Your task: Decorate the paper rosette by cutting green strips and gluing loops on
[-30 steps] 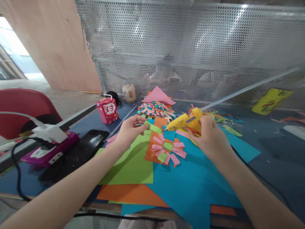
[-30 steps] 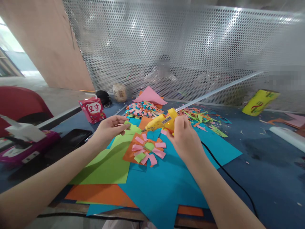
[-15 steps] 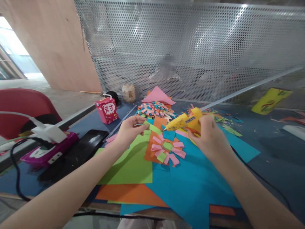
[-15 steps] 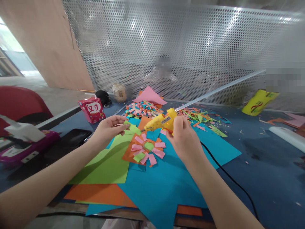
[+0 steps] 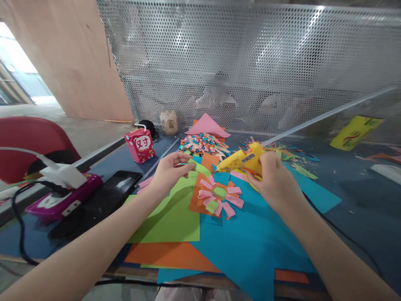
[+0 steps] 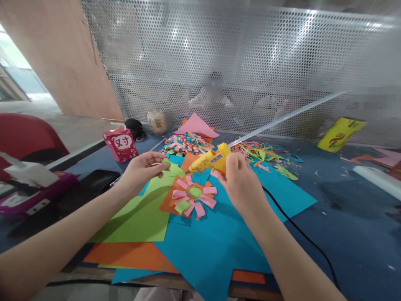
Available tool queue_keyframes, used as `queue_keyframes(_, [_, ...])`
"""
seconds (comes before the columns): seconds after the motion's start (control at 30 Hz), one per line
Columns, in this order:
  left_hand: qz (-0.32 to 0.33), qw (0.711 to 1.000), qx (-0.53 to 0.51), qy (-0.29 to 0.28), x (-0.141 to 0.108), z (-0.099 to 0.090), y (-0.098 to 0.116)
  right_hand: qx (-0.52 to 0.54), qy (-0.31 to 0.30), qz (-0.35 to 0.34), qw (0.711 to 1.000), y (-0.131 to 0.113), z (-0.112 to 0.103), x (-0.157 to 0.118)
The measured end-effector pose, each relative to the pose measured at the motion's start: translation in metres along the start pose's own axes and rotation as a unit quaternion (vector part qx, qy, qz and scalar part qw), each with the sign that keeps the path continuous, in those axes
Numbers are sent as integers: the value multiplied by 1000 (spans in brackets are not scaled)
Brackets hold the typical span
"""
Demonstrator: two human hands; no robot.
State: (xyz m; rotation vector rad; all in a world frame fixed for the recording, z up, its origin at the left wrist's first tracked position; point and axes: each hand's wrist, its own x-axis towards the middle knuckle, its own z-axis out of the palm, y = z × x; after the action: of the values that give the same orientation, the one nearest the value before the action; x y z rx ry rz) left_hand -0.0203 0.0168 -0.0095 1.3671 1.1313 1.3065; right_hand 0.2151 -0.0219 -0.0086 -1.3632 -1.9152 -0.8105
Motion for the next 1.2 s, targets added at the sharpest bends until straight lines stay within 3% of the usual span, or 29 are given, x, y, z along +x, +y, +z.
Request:
queue_keyframes(0.67, [-11,1000,-19,1,-1,1,2,35,-29,48,998,2,0,1])
queue_keyframes(0.8, [-22,997,-69,-14,-4,2,5,19,-50,127,990,9,0,5])
queue_keyframes(0.93, [-26,990,-135,-34,-4,1,3,-6,-77,278,958,35,-1,9])
queue_keyframes(1.03, [-36,983,-174,-36,-2,-1,0,-34,-104,382,918,70,2,4])
queue_keyframes(1.1, [-47,981,-186,-33,-2,-1,-1,-34,-154,437,886,94,8,-4])
queue_keyframes(1.2, [-57,978,-197,-31,-2,0,-1,-20,-175,438,882,123,16,-18])
